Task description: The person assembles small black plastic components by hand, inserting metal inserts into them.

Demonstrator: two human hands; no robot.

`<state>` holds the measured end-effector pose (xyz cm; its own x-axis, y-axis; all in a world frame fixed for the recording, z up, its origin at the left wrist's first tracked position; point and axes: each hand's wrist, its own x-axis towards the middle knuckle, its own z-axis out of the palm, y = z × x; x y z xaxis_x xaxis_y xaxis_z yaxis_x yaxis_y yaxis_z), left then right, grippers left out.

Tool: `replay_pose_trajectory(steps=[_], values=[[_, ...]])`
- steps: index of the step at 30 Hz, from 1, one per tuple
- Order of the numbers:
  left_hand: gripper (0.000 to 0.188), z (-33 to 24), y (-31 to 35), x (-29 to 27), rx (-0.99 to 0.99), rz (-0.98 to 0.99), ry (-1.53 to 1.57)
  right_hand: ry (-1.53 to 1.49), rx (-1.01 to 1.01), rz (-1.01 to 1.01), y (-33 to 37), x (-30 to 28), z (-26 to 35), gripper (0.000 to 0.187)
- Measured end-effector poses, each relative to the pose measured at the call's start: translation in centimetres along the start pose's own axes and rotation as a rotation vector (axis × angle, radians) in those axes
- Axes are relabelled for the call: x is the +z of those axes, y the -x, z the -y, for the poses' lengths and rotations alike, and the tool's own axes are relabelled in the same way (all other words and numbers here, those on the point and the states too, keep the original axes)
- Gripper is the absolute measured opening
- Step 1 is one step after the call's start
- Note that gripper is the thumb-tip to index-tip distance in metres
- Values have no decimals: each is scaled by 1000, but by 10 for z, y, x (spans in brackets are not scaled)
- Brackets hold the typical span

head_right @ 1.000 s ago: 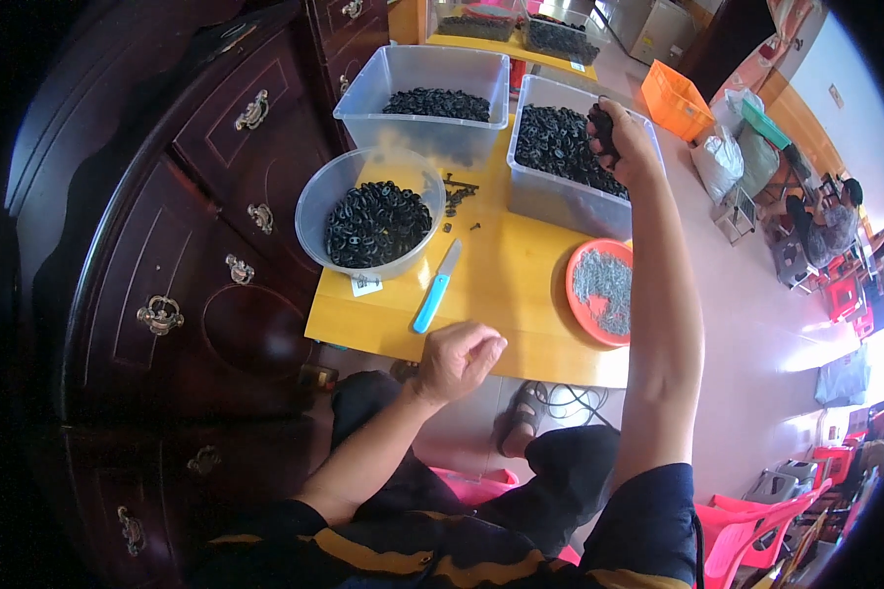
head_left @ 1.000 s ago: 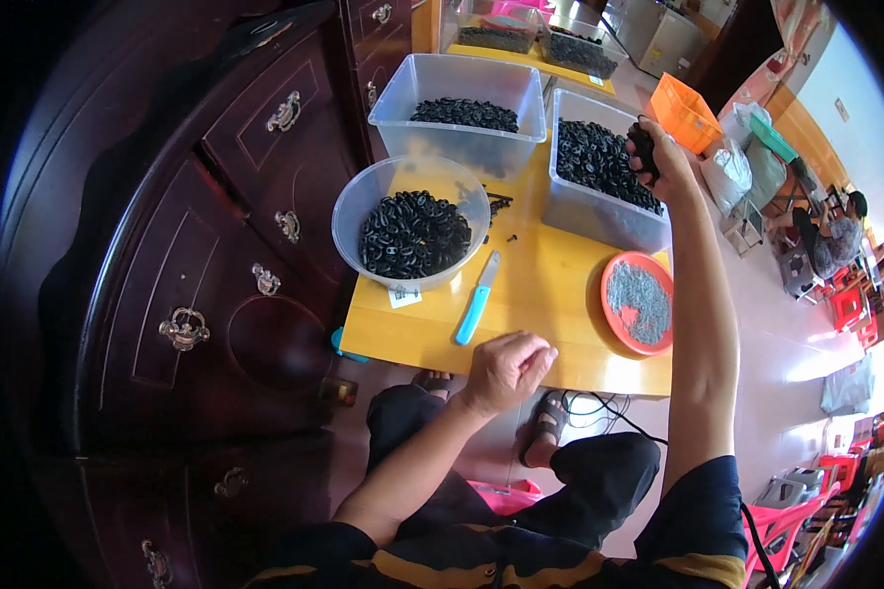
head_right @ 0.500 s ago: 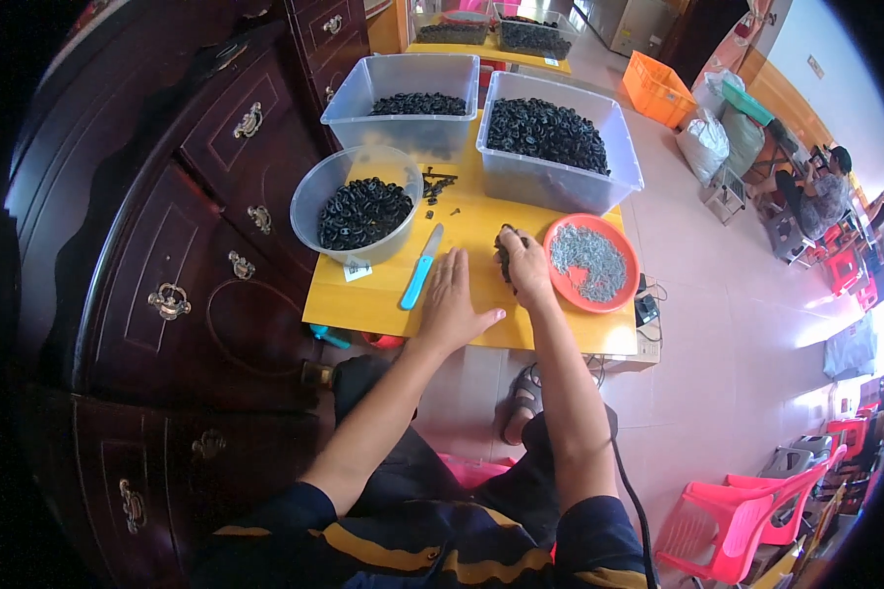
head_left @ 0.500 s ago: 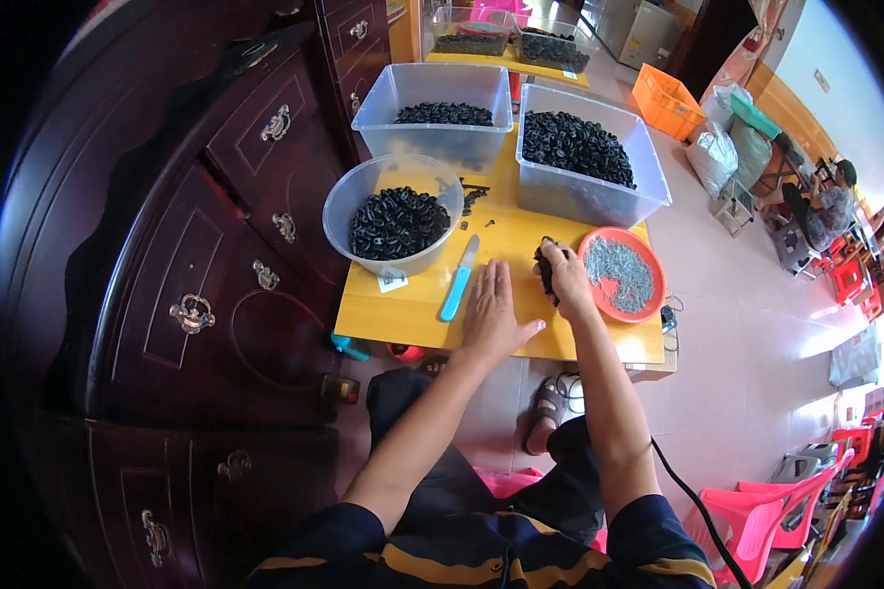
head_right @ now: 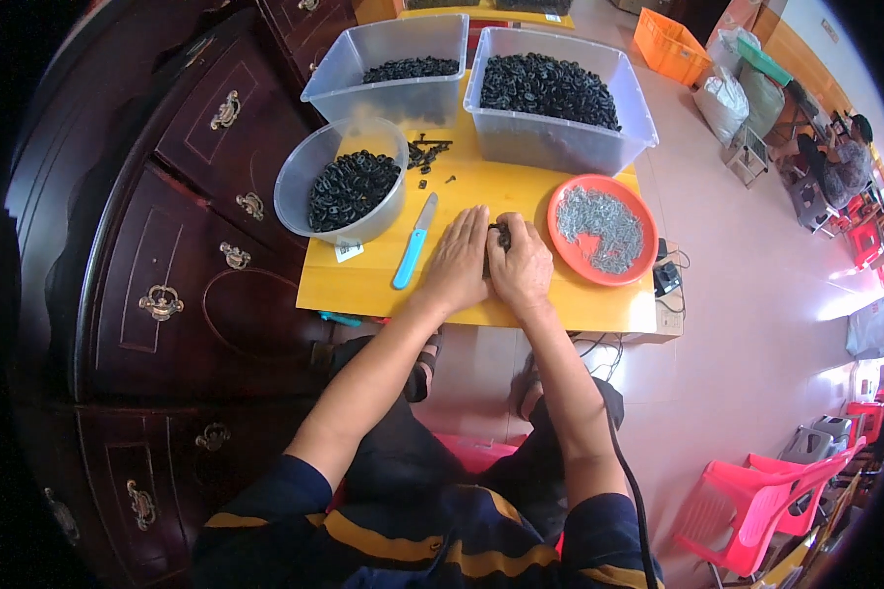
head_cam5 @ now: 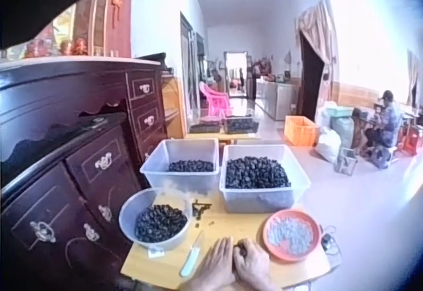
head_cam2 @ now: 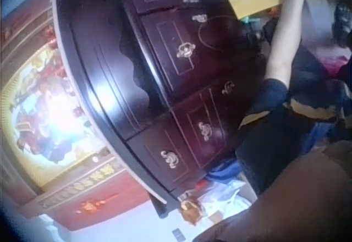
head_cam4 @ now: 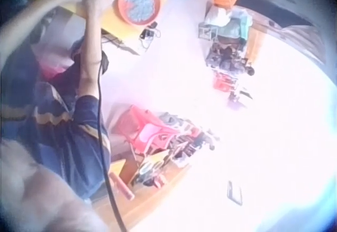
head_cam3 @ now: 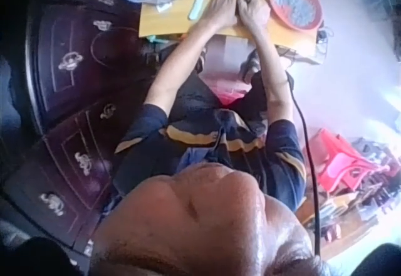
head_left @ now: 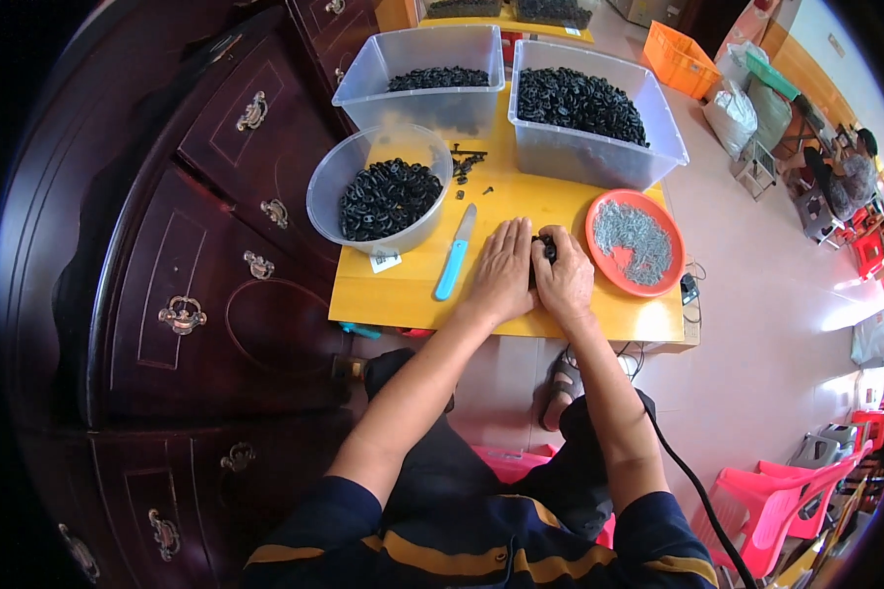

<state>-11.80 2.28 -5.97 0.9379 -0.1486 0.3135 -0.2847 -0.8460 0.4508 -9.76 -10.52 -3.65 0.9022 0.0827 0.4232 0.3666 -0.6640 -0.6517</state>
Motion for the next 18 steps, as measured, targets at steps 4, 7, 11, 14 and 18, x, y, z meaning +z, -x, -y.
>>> replay_pose_trajectory(steps=[4, 7, 11, 14, 18], values=[[74, -3, -4, 0, 30, -20, -23, -46, -46, 3, 5, -3, -2, 26], [72, -4, -7, -2, 46, 2, -7, -54, -60, 10, 7, -4, -6, 30], [71, -1, -11, -5, 60, -25, 44, -89, -100, 48, 8, -9, -6, 35], [66, 2, -16, -10, 48, -28, 222, -182, -66, 71, 8, -17, -10, 37], [55, 17, -19, -14, 25, -78, 541, -434, 64, 88, 7, -28, -15, 41]])
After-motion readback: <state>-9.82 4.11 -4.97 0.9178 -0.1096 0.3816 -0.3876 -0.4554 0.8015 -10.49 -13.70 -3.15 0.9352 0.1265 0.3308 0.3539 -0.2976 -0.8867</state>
